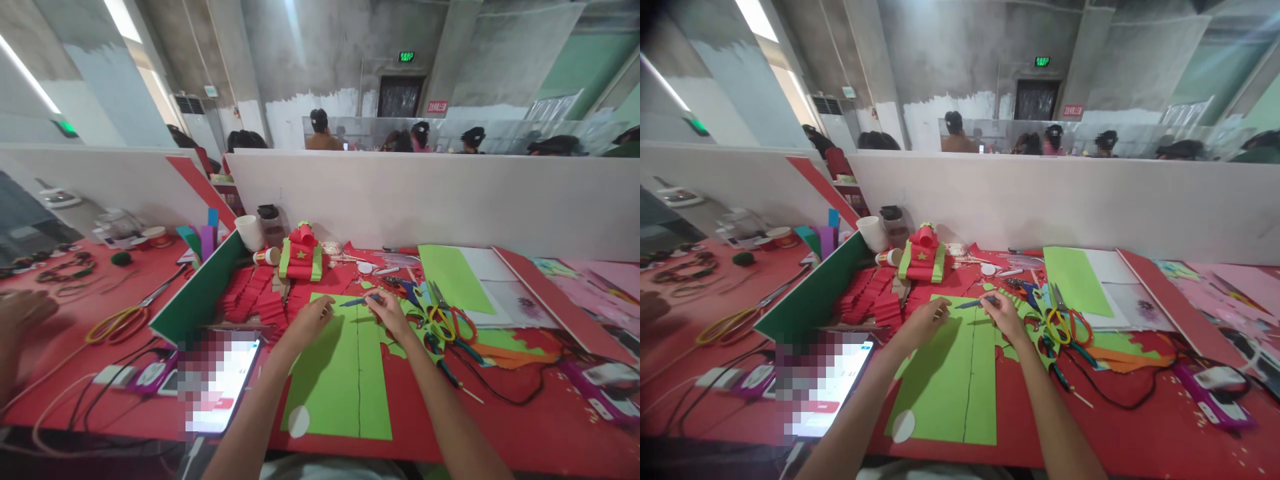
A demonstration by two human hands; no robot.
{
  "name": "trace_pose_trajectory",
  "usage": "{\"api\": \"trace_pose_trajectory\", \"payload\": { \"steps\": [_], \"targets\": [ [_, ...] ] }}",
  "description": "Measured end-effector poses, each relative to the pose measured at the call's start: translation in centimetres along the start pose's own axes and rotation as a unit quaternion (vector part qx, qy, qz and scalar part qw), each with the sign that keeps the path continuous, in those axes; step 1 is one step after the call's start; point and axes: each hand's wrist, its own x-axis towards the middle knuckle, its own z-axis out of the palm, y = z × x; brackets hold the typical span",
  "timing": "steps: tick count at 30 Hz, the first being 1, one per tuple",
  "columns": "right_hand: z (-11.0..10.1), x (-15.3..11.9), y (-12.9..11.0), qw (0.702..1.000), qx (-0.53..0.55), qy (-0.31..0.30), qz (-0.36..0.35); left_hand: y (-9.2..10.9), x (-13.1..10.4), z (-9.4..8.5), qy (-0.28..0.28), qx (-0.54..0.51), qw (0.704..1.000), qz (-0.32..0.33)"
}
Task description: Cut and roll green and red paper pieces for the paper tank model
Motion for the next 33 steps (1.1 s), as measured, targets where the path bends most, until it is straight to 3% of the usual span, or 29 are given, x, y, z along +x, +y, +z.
{"api": "trace_pose_trajectory", "payload": {
  "steps": [13, 20, 25, 30, 33],
  "targets": [
    [0.4, 0.1, 0.5, 0.999, -0.027, -0.043, -0.017, -0.5, 0.9, 0.8, 0.002, 0.031, 0.999, 0.023],
    [1.3, 0.1, 0.8, 0.999, 0.017, -0.028, 0.016, 0.8, 2.0, 0.8, 0.008, -0.046, 0.997, 0.061],
    [2.7, -0.2, 0.5, 0.999, 0.014, -0.036, 0.015, 0.8, 3.3, 1.3, -0.032, -0.031, 0.993, 0.111],
    [2.0, 0.0, 0.4, 1.0, 0.015, 0.001, 0.015, 0.2, 3.6, 1.3, 0.037, 0.03, 0.995, 0.087],
    [1.0, 0.1, -0.2, 0.998, -0.065, -0.003, -0.017, -0.1, 3.5, 1.1, 0.092, 0.024, 0.994, 0.047]
  ]
}}
